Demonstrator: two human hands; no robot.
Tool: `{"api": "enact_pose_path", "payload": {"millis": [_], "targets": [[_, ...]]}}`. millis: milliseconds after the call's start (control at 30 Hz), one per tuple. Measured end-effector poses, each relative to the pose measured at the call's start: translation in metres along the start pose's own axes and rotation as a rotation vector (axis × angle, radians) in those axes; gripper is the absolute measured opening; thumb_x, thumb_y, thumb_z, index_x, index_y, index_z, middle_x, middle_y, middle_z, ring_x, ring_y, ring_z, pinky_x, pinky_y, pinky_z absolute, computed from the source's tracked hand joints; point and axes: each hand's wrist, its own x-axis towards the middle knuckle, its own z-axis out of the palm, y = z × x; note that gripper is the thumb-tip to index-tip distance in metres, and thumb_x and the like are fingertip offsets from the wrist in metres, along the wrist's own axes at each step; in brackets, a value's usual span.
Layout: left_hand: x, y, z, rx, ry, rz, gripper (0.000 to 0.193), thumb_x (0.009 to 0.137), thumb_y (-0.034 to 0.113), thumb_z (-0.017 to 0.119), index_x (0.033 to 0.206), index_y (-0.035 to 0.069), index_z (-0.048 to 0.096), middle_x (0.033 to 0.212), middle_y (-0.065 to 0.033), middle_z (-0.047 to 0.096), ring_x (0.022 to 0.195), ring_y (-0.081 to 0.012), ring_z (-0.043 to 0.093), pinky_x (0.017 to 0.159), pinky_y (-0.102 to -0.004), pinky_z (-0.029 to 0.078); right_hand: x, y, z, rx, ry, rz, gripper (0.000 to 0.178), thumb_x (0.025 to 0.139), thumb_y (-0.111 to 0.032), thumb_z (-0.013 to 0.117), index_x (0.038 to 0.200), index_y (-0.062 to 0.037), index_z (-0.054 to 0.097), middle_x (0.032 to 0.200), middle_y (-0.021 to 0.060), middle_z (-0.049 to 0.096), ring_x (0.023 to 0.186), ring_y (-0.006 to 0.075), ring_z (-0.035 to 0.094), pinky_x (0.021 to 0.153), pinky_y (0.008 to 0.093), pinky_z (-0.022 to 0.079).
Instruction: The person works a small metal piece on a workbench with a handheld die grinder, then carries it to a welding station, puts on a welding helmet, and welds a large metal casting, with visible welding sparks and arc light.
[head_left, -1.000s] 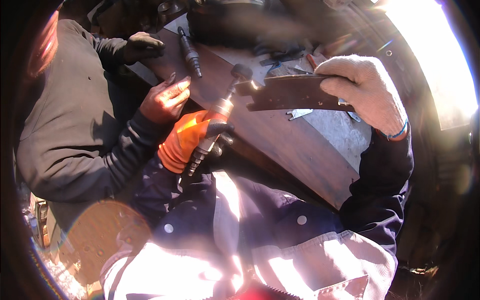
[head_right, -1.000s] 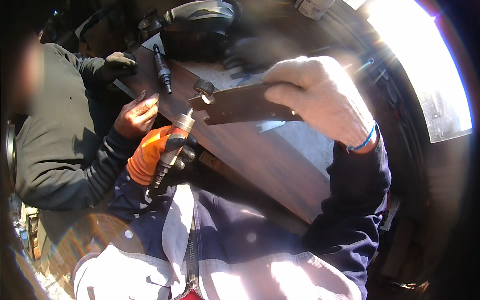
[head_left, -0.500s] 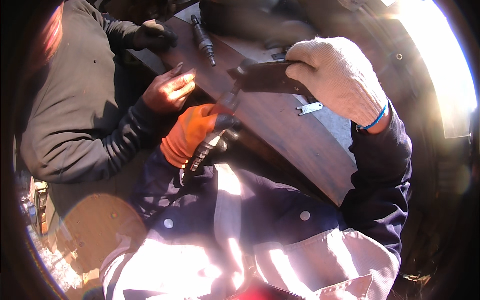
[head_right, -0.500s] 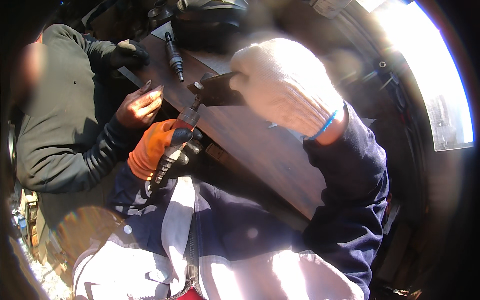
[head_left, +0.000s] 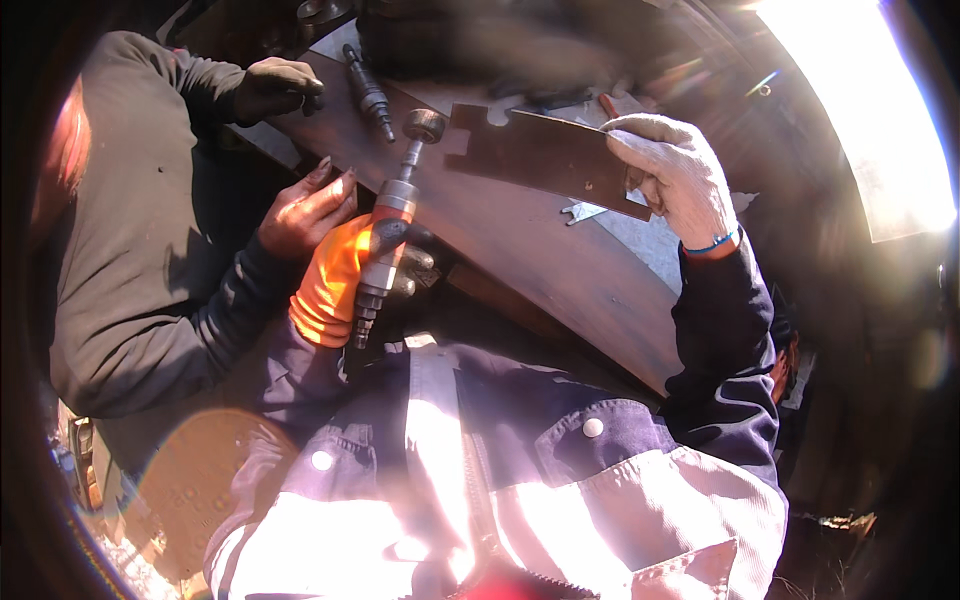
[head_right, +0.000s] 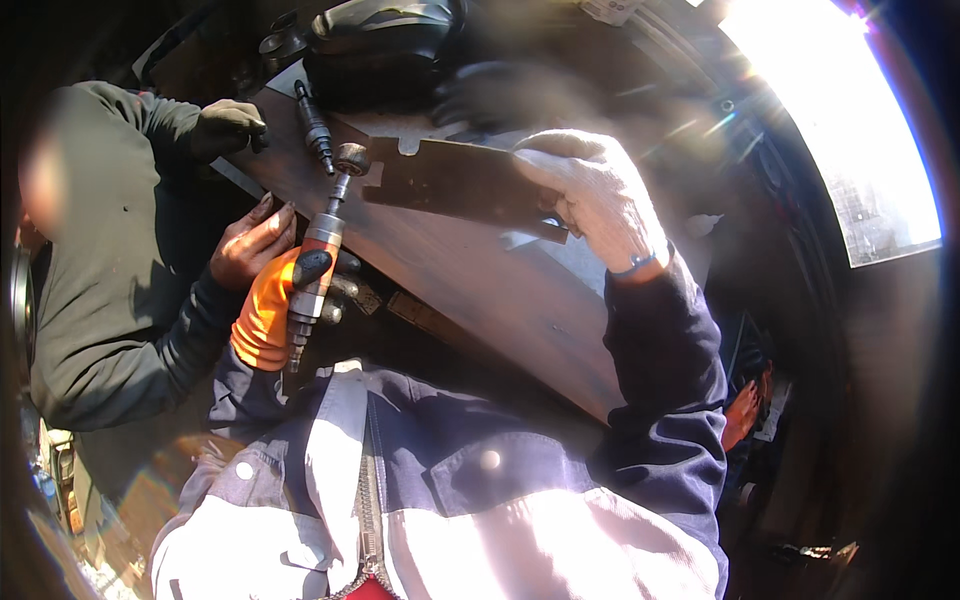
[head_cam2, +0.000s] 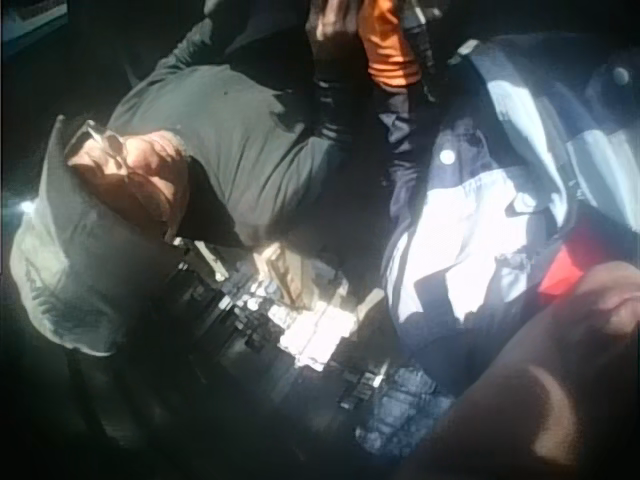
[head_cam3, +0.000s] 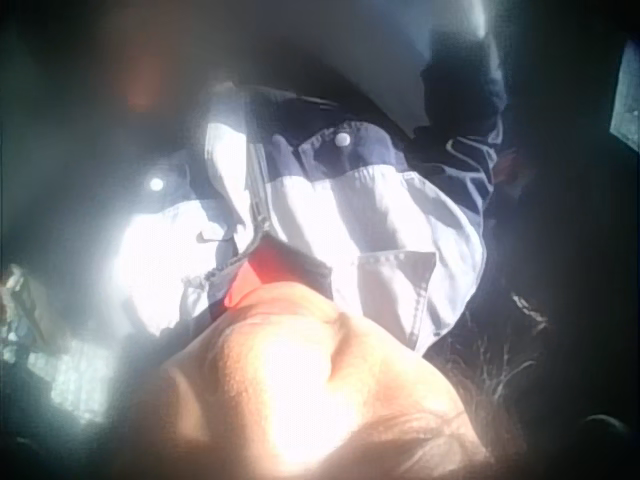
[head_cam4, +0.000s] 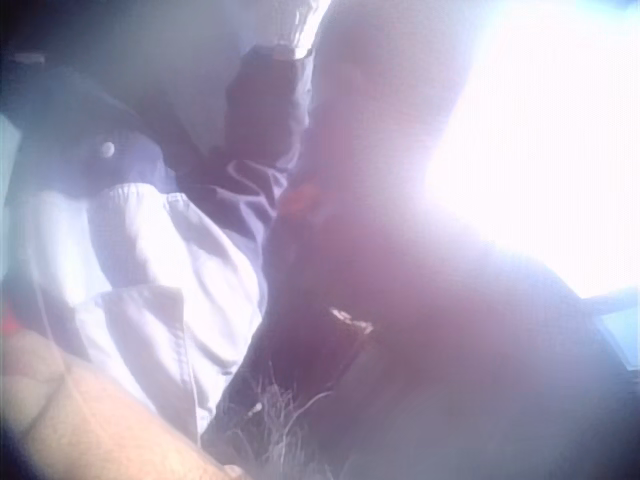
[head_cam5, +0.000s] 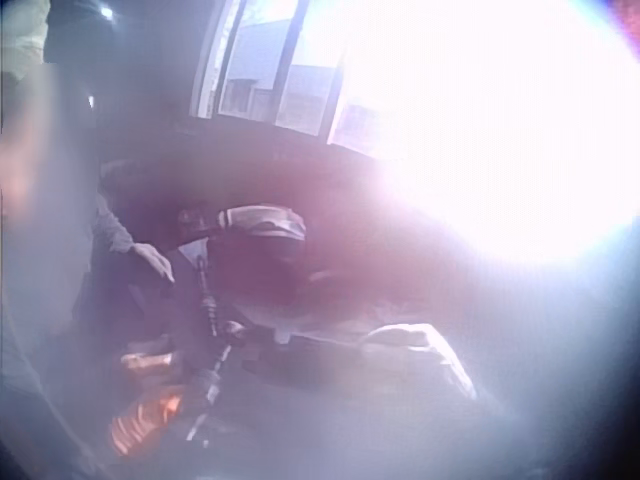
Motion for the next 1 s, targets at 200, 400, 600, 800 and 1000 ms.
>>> {"api": "enact_pose_path", "payload": {"millis": [200, 400, 600, 800, 1000], "targets": [[0.004, 0.009, 0.003, -0.307, -0.09, -0.252, 0.04, 0.094, 0.036, 0.062, 0.108, -0.002, 0.061, 0.085, -0.0099, 0.07, 0.07, -0.0151, 0.067, 0.064, -0.0253, 0.056, -0.007, 0.049, 0.018, 1.036, 0.305, 0.113, 0.019, 0.095, -0.016, 0.067, 0.111, -0.0072, 0.065, 0.099, 0.0, 0.063, 0.086, 0.0135, 0.059, 0.071, 0.0299, 0.05], [0.012, 0.017, 0.015, -0.444, -0.155, -0.33, 0.036, 0.092, 0.029, 0.068, 0.11, -0.002, 0.062, 0.087, -0.0111, 0.07, 0.071, -0.0161, 0.067, 0.064, -0.025, 0.055, -0.008, 0.056, 0.014, 0.47, 0.043, -0.249, 0.027, 0.096, -0.006, 0.059, 0.123, -0.0033, 0.055, 0.115, 0.0097, 0.063, 0.103, 0.0237, 0.062, 0.095, 0.0454, 0.05], [0.003, 0.008, 0.015, 0.086, -0.181, 0.18, 0.022, 0.094, 0.017, 0.063, 0.108, -0.001, 0.063, 0.082, -0.0058, 0.064, 0.067, -0.0127, 0.063, 0.062, -0.0239, 0.052, 0.004, 0.083, 0.033, 0.865, 0.06, 0.014, 0.034, 0.091, -0.006, 0.064, 0.124, -0.0051, 0.055, 0.113, 0.0069, 0.064, 0.095, 0.0195, 0.064, 0.077, 0.0351, 0.051], [0.001, 0.0, 0.01, 0.37, -0.08, 0.38, 0.011, 0.095, 0.011, 0.06, 0.097, 0.001, 0.062, 0.074, -0.004, 0.057, 0.064, -0.0145, 0.06, 0.062, -0.0283, 0.052, 0.002, 0.087, 0.043, 0.533, -0.033, 0.032, 0.017, 0.088, -0.01, 0.07, 0.103, -0.0033, 0.066, 0.089, 0.0049, 0.067, 0.073, 0.0123, 0.058, 0.058, 0.023, 0.042], [0.0, 0.002, 0.009, -0.101, -0.04, -0.044, 0.041, 0.09, 0.039, 0.069, 0.101, 0.0, 0.061, 0.078, -0.0038, 0.059, 0.069, -0.0155, 0.063, 0.066, -0.028, 0.055, 0.055, 0.106, 0.055, 0.446, 0.134, 0.291, 0.011, 0.091, -0.014, 0.07, 0.096, -0.0041, 0.069, 0.085, 0.0048, 0.067, 0.066, 0.0115, 0.057, 0.055, 0.0222, 0.043]]}}
